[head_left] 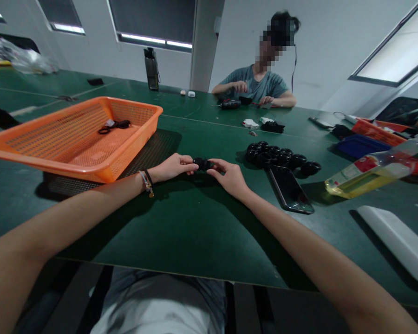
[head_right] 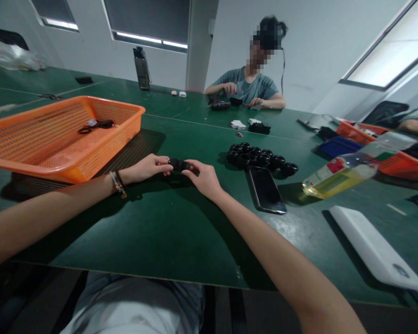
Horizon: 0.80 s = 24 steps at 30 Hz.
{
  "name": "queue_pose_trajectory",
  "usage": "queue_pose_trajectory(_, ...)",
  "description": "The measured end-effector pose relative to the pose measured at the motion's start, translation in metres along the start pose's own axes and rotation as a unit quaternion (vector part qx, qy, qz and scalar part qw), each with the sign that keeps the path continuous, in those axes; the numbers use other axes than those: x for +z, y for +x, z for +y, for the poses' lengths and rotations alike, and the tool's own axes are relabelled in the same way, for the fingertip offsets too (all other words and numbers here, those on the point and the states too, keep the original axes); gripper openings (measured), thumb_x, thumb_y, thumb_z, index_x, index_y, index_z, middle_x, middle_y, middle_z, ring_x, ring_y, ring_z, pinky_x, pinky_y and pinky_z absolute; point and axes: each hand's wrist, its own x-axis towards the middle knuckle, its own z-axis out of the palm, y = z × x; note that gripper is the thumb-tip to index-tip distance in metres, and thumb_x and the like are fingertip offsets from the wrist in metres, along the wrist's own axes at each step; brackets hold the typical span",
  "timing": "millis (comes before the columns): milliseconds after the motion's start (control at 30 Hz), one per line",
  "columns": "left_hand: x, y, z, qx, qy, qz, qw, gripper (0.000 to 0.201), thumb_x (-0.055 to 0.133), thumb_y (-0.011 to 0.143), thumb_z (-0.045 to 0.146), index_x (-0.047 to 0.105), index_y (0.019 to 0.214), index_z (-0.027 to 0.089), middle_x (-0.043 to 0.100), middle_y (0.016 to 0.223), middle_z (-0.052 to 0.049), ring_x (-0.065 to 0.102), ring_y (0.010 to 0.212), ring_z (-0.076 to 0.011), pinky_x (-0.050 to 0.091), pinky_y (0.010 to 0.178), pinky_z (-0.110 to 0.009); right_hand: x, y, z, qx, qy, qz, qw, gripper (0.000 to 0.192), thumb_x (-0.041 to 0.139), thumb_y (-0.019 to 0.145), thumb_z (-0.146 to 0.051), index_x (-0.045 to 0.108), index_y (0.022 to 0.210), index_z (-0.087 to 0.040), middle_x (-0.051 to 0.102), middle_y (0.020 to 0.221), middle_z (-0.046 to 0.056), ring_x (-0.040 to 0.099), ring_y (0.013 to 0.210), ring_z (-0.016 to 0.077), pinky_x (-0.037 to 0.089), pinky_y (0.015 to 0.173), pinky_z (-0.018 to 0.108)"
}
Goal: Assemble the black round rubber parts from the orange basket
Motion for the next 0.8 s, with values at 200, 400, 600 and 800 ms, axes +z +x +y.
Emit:
queue_pose_trajectory(200, 0.0, 0.0, 0.0001, 0.001, 0.003, 0.003, 1.0, 0.023, 0.055, 0.075, 0.028, 0.06, 0.06, 0.011, 0.05, 0.062, 0.002, 0.048, 0.058, -0.0073, 0.042, 0.062, -0.02, -0.0002, -0.0013, 0.0024, -0.028, 0.027, 0.0, 0.999, 0.03, 0.062, 0.072, -0.02, 0.065, 0.101, -0.02, 0.069, 0.082, 0.003, 0.063, 0.072, 0.016, 0.052, 0.072, 0.033)
queue_pose_trajectory(400, 0.0004, 0.0001, 0.0004, -0.001, 0.008, 0.002, 1.0, 0.022, 0.055, 0.075, 0.026, 0.06, 0.06, 0.011, 0.05, 0.062, 0.002, 0.048, 0.058, -0.0072, 0.042, 0.063, -0.021, 0.0, -0.0016, 0.0024, -0.054, 0.005, 0.027, 0.998, 0.03, 0.063, 0.07, -0.018, 0.065, 0.1, -0.02, 0.068, 0.085, 0.003, 0.063, 0.074, 0.0159, 0.052, 0.074, 0.033)
queue_pose_trajectory(600, 0.0002, 0.001, -0.0021, 0.001, -0.001, 0.0, 1.0, 0.023, 0.055, 0.075, 0.028, 0.06, 0.06, 0.011, 0.049, 0.061, 0.003, 0.048, 0.058, -0.0075, 0.042, 0.063, -0.021, 0.0008, -0.0017, 0.0, -0.047, 0.036, 0.023, 0.998, 0.027, 0.064, 0.069, -0.016, 0.063, 0.096, -0.017, 0.068, 0.081, 0.003, 0.063, 0.071, 0.015, 0.052, 0.072, 0.032)
queue_pose_trajectory(800, 0.0001, 0.0003, -0.0007, -0.003, 0.001, -0.002, 1.0, 0.023, 0.054, 0.076, 0.026, 0.06, 0.061, 0.011, 0.049, 0.062, 0.002, 0.048, 0.058, -0.0071, 0.041, 0.062, -0.02, 0.0003, -0.0015, 0.0005, -0.042, 0.03, 0.019, 0.999, 0.025, 0.063, 0.07, -0.017, 0.064, 0.095, -0.019, 0.069, 0.084, 0.003, 0.064, 0.072, 0.0153, 0.053, 0.074, 0.033)
